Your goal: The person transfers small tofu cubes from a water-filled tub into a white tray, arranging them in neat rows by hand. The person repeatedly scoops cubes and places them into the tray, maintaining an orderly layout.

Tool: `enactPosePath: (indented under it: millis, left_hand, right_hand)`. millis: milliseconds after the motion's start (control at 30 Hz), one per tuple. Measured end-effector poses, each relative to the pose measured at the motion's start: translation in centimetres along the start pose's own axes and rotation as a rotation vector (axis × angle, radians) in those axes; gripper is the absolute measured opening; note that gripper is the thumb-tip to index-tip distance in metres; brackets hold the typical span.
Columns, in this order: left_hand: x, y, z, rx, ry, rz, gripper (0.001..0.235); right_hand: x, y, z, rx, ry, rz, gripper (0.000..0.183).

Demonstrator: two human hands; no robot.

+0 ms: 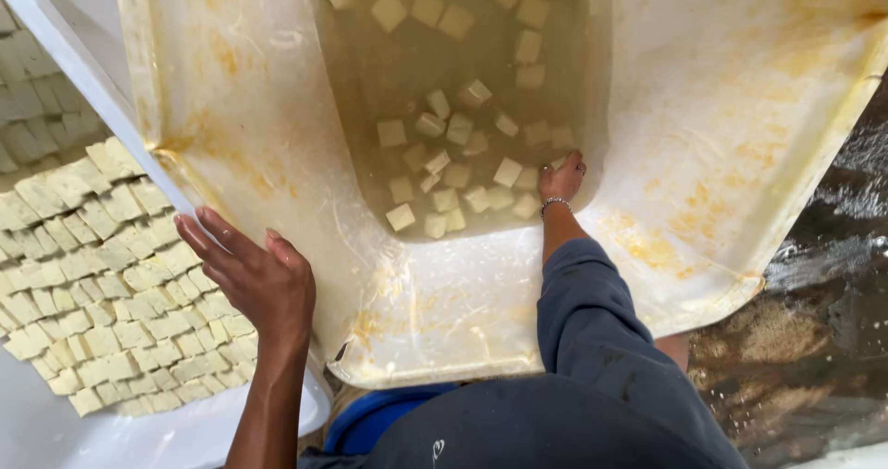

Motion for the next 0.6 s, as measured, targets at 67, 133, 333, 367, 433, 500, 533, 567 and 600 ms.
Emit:
enactPosePath:
  millis: [67, 133, 333, 367, 433, 500, 533, 567, 600]
  left_hand:
    - [-1.2, 0.5, 0.1, -0.029, 0.013, 0.008, 0.088]
    - [-2.1, 0.6, 0.1, -0.056, 0.035, 0.012, 0.089]
    - [-0.8, 0.2, -0.5, -0.017, 0.005, -0.002, 0.089]
    - [-1.4, 0.3, -0.6, -0.009, 0.011, 0.002, 0.09]
    - [-0.6, -0.3, -0.2, -0.005, -0.016, 0.005, 0.088]
    - [-0.4, -0.1, -0.1, 0.019, -0.023, -0.008, 0.084]
    - [-0.7, 0.0, -0.1, 0.004, -0.01, -0.014, 0.085]
    - [-1.0, 0.2, -0.1, -0.011, 0.002, -0.021, 0.087]
    - [-0.8, 0.2, 0.2, -0.033, 0.002, -0.026, 0.088]
  right_hand:
    - [-2.2, -2.7, -0.4, 0.083, 0.061, 0.165, 0.065]
    - [-4.0, -3.3, -0.9, -0.001, 0.057, 0.027, 0.061]
    - [-3.0, -3.9, 2.0, -0.055, -0.134, 0.011, 0.061]
    - [-3.6, -5.2, 1.5, -0.02, -0.217, 0.026, 0.066]
    - [-2.0, -6.5, 0.8, 0.081, -0.343, 0.084, 0.06]
    - [-1.3, -7.7, -0.2, 0.112, -0.402, 0.151, 0.055]
    - [-1.3, -8.6, -1.1, 0.087, -0.402, 0.19, 0.053]
    - [-1.3, -9.2, -2.0, 0.062, -0.401, 0.228, 0.051]
    - [-0.6, -9.1, -2.8, 0.091, -0.387, 0.255, 0.048]
Point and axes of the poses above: each hand's wrist, its own x-axis away from the middle knuckle, its own z-axis out of the back of the hand, y = z × x, the point moved 6 cm from there along -x, towards the middle knuckle, and after that the axes turned 12 degrees about -x, right-handed, at the moved point
